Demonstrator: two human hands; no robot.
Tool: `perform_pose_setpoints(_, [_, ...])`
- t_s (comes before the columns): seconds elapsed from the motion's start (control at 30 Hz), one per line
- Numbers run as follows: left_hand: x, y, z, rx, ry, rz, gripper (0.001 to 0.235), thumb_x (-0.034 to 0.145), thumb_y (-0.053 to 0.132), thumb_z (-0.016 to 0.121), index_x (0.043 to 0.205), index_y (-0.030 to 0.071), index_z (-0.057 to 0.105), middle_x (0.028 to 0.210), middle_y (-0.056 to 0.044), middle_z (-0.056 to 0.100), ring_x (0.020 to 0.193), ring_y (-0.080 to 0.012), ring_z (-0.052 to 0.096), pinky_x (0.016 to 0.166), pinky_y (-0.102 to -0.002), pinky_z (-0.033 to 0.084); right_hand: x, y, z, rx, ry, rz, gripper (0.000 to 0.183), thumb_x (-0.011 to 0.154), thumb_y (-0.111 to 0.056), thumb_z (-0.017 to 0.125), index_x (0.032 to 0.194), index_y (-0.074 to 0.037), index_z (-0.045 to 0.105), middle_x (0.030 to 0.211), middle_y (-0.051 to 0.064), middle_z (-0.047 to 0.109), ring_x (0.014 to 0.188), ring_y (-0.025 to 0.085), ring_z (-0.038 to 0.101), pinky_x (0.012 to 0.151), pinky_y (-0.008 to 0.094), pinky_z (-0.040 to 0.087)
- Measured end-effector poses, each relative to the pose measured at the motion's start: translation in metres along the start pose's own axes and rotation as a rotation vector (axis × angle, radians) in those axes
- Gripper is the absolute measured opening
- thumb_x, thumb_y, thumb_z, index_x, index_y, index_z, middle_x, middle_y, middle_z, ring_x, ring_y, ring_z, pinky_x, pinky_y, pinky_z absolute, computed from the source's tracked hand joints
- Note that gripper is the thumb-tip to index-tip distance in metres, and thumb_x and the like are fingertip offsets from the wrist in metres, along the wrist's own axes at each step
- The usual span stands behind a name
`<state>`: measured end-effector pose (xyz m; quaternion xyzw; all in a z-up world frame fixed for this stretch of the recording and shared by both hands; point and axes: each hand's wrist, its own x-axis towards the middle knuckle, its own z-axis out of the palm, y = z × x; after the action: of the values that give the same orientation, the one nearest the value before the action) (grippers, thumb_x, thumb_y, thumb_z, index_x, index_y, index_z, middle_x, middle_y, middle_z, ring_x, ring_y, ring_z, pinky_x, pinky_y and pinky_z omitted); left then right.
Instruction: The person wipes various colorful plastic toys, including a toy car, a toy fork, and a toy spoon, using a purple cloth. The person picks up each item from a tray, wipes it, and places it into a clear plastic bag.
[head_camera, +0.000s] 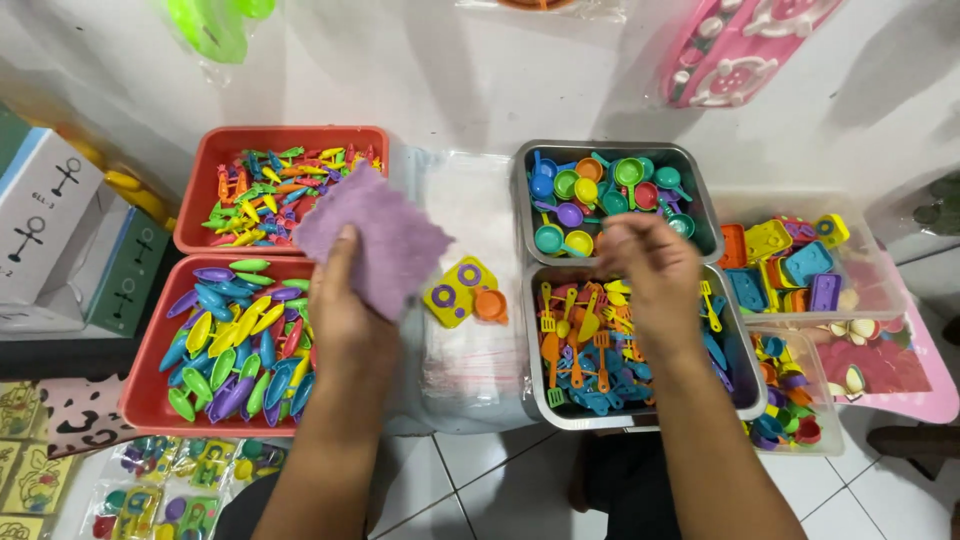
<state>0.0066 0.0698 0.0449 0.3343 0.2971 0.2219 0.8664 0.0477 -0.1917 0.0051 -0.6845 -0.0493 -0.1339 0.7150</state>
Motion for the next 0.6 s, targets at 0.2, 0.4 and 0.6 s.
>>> perform_pose_setpoints(0.2, [0.030,0.002,-0.015,-0.097,-0.055,-0.071,0.023,0.086,0.024,0.078,0.102,0.009,0.071,0.090,-0.011,0.075,0.079,-0.0257,0.076,0.070,-0.039,0.062,0.011,-0.002,-0.028,-0.158,0.147,-0.163,0.011,0.103,-0.003,0.071,0.112,0.001,0.068,0.088,0.009,0.066,0.077,0.012,0.065,0.070,0.022,0.056])
perform_pose_setpoints(0.4, [0.041,-0.005,-0.031,0.013,-0.133,-0.025,0.016,0.089,0.020,0.076,0.104,0.012,0.074,0.097,-0.010,0.078,0.090,-0.0239,0.079,0.081,-0.041,0.065,0.009,-0.007,-0.024,-0.632,-0.053,-0.188,0.019,0.094,0.000,0.073,0.107,-0.011,0.080,0.090,0.012,0.075,0.086,0.028,0.074,0.077,0.034,0.058])
perform_pose_setpoints(0.6, [0.046,-0.013,-0.033,0.087,-0.192,-0.065,0.020,0.093,0.016,0.071,0.112,0.012,0.070,0.098,-0.011,0.076,0.090,-0.0254,0.078,0.079,-0.044,0.064,0.032,-0.014,-0.020,-1.006,-0.187,-0.072,0.020,0.090,-0.016,0.076,0.110,-0.014,0.079,0.097,0.010,0.077,0.089,0.029,0.075,0.076,0.042,0.058])
